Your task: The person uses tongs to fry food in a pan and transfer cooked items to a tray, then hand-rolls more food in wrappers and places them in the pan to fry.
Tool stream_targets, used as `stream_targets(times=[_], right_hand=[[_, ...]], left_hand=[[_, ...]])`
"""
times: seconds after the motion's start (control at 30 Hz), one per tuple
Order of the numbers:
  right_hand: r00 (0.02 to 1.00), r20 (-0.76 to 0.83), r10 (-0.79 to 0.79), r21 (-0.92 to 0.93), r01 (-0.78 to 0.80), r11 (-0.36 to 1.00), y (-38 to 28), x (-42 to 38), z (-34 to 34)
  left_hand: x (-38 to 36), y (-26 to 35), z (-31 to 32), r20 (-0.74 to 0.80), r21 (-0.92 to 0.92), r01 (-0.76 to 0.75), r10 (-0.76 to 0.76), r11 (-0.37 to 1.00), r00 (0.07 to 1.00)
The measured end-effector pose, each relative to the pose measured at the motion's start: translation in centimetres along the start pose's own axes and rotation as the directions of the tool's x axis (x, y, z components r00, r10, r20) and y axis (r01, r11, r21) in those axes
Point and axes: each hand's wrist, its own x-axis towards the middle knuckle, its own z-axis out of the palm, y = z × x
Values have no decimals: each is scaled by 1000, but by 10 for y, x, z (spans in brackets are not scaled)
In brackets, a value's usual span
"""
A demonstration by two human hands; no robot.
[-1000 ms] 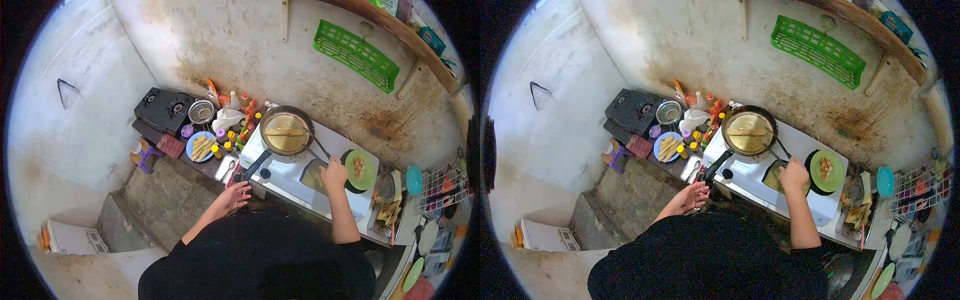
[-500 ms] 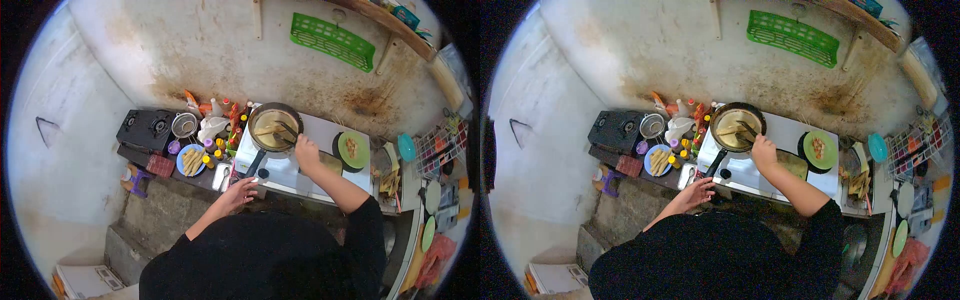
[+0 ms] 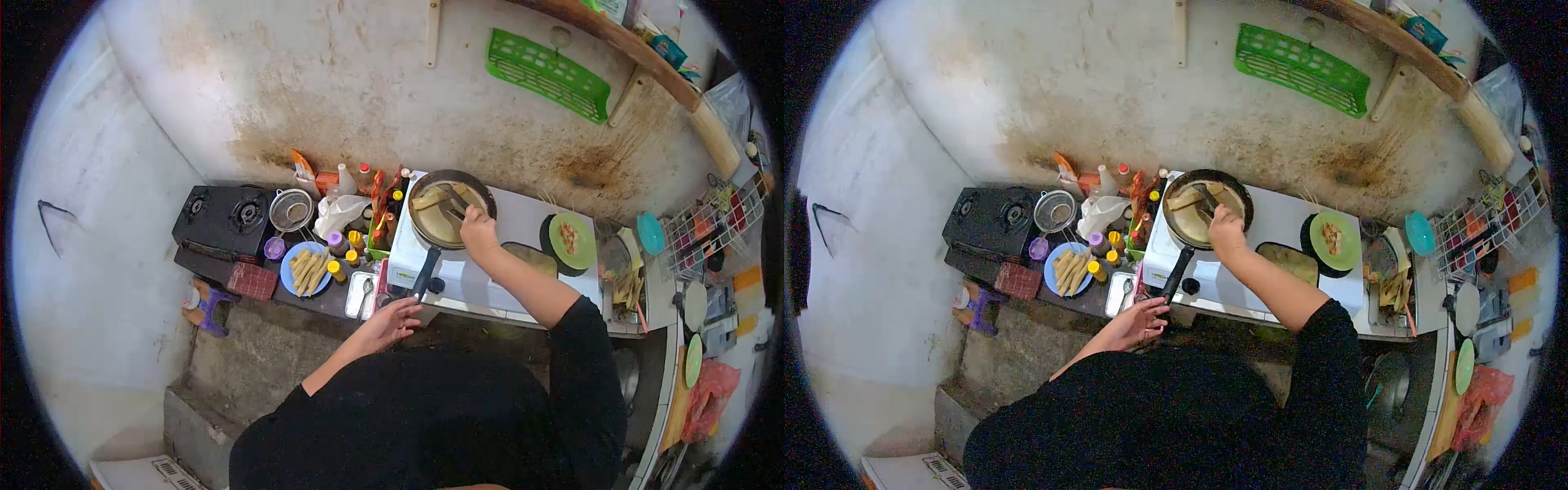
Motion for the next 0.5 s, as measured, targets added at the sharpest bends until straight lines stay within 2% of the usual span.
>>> stream_targets(times=[0.23, 0.33, 0.5], right_hand=[[998, 21, -52, 165, 47, 985, -2, 12, 24], [996, 15, -86, 139, 83, 987, 3, 14, 27], [995, 95, -11, 250, -13, 968, 8, 10, 29]], left_hand=[[-11, 2, -19, -5, -6, 2, -3, 1000, 1000], [-15, 3, -23, -4, -14, -14, 14, 1000, 1000], [-18, 2, -21, -21, -44, -40, 40, 998, 999]])
